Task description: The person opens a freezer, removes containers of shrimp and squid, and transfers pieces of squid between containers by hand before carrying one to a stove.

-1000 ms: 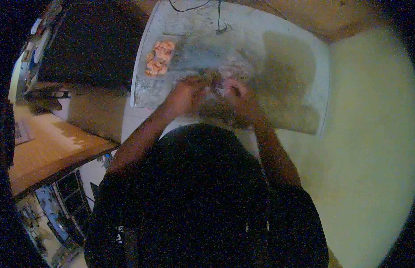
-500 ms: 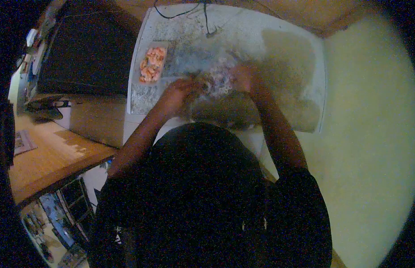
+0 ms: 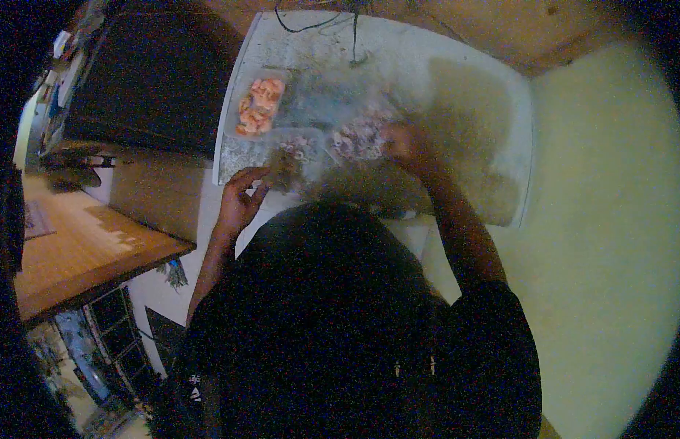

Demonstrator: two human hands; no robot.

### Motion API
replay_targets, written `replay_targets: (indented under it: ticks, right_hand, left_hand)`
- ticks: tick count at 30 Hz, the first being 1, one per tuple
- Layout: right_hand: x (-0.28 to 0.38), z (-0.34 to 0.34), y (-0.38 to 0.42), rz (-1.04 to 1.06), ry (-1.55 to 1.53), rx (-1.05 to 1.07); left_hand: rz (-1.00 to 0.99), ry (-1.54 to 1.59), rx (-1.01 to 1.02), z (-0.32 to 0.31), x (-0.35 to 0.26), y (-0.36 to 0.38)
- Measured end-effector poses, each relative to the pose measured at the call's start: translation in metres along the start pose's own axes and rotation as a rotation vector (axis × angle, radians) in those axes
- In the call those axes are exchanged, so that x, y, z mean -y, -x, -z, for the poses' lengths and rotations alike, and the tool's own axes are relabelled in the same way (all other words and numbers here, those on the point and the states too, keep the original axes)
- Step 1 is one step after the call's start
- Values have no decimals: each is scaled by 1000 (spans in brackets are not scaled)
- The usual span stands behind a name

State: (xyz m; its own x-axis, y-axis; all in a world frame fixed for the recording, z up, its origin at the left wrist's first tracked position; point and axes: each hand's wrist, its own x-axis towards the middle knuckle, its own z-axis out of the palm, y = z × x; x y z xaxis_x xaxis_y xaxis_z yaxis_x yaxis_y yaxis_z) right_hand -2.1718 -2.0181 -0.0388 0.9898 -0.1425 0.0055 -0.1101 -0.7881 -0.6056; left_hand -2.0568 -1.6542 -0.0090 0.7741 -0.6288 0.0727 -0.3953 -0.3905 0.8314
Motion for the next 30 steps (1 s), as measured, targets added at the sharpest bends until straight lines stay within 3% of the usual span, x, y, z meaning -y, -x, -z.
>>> replay_targets:
  ticks: [1,3,5,7,8,10,12,14,21,23,26,30]
  right_hand:
    - [-6,3,-3,-3,-195,65]
    - [-22,0,-8,-13,-213,38]
    - [-33,-2,-9,-23,-235,8]
    - [-14,10,-10,-359,-487,108]
    - [-8,12,-10,-353,-485,108]
    - [8,14,-9,-507,-1028,110]
    - [40,19,-8,-516,-1124,139]
    - [70,17,-8,-529,-1223,170]
    - [105,-17,-20,-486,-1228,354]
    - [108,-24,-21,-488,-1266,365]
    - [111,-36,-20,-435,-1319,395]
    - [117,-44,-18,-456,-1300,383]
  left_hand:
    - [3,20,8,1,-3,-1]
    - [7,45,12,1,-10,-5]
    - [-126,-33,105,-4,-15,-18]
    - [-186,29,116,-21,-13,-31]
    - [-243,91,129,-31,-13,-38]
    - [-281,127,164,-46,-24,-56]
    - [-318,159,196,-61,-39,-66]
    - [-61,523,226,-68,-55,-71]
    - [43,592,149,-54,-37,-63]
    - [334,811,202,-44,-26,-59]
    - [445,913,160,-34,-16,-49]
    - [370,796,136,-36,22,-46]
